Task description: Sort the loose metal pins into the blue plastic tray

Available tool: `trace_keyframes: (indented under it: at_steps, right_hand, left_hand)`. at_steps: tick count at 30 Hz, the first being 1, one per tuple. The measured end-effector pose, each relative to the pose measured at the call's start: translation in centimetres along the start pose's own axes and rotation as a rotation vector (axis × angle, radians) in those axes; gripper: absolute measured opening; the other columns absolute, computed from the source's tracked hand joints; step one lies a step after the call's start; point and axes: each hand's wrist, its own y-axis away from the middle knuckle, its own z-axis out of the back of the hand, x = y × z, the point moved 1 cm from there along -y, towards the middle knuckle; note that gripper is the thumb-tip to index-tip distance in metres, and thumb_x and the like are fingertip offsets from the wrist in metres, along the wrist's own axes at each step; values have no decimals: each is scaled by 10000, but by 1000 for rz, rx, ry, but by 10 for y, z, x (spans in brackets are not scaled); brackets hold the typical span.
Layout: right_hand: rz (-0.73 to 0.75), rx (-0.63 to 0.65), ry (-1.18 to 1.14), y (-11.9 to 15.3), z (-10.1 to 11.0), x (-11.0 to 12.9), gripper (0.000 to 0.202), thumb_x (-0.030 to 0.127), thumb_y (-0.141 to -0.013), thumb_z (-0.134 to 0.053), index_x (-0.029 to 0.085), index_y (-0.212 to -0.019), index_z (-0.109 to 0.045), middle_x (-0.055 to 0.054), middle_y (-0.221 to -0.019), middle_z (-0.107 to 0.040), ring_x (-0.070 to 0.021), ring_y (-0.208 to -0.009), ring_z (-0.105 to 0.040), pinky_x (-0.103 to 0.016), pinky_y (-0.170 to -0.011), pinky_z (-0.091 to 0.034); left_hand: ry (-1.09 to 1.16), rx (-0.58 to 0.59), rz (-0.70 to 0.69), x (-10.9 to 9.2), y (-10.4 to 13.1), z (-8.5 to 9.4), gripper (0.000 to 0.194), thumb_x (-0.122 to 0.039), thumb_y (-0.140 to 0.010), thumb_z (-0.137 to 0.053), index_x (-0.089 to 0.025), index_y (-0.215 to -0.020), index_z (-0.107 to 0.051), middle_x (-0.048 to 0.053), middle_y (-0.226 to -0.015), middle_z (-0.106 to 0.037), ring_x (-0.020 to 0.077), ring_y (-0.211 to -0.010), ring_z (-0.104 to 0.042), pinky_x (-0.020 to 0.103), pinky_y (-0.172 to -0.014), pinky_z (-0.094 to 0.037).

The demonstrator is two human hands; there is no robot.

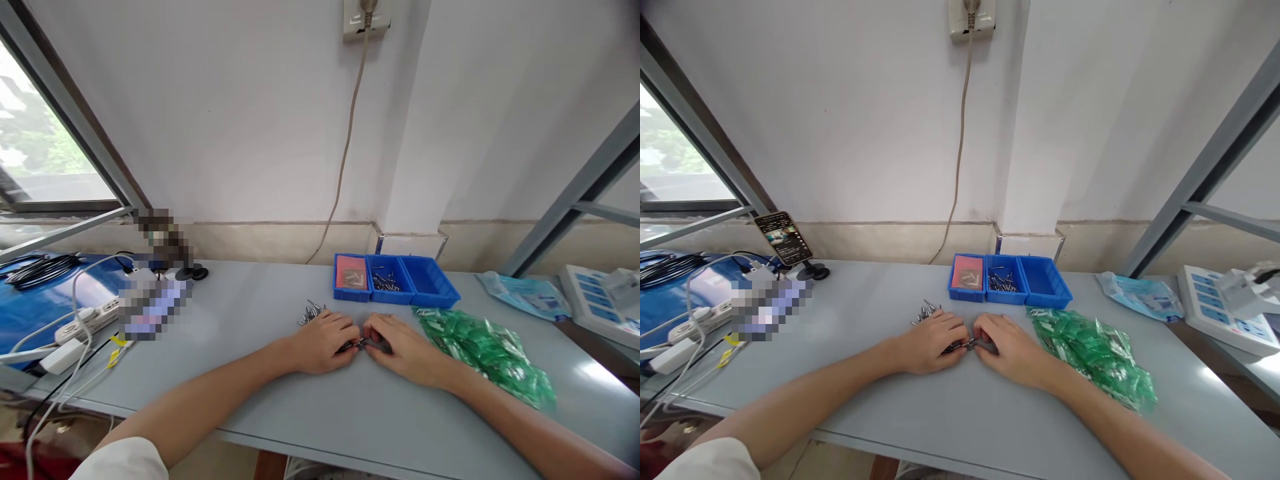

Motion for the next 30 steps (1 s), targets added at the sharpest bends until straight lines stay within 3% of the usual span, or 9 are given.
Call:
trace_keyframes:
  at_steps: [3,6,17,24,30]
  right_hand:
    - [32,-15,-28,-1,-2,0,113,228,-997,-606,246,-1107,-585,-31,-992,-649,-228,-916,-604,-378,-852,-479]
    - [58,-22,-40,-2,-1,0,27,235,-1029,-578,240,-1008,-594,-27,-947,-640,-219,-895,-599,-375,-864,-477]
    - [-5,-6,-205,4,5,-6,254,431,-1100,-499,246,-977,-623,-34,-962,-632,-211,-834,-588,-350,-771,-496]
    - [-143,-174,-351,0,6,-19,326,514,-1091,-487,242,-1013,-649,-42,-972,-655,-227,-897,-594,-353,-797,-492]
    - [-264,-283,-536,-4,-4,-35,360,575,-1052,-539,245,-1140,-654,-15,-941,-621,-181,-740,-530,-311,-666,-460]
  left_hand:
    - [8,-14,3,0,0,0,96,-317,-1057,-564,-221,-1071,-564,34,-1055,-645,207,-967,-605,350,-848,-389]
    - [3,-11,0,0,1,-1,106,-328,-1055,-568,-223,-1067,-568,32,-1050,-637,208,-967,-603,353,-848,-394]
    - [-4,0,-1,0,1,0,110,-324,-1065,-545,-222,-1078,-583,33,-999,-627,207,-923,-596,347,-839,-383]
    - [11,4,-4,-1,1,2,92,-304,-1059,-551,-222,-1088,-580,32,-1022,-636,203,-925,-594,344,-849,-380]
    - [17,10,-4,0,1,1,91,-308,-1056,-564,-220,-1073,-580,37,-1020,-635,211,-952,-602,346,-856,-372]
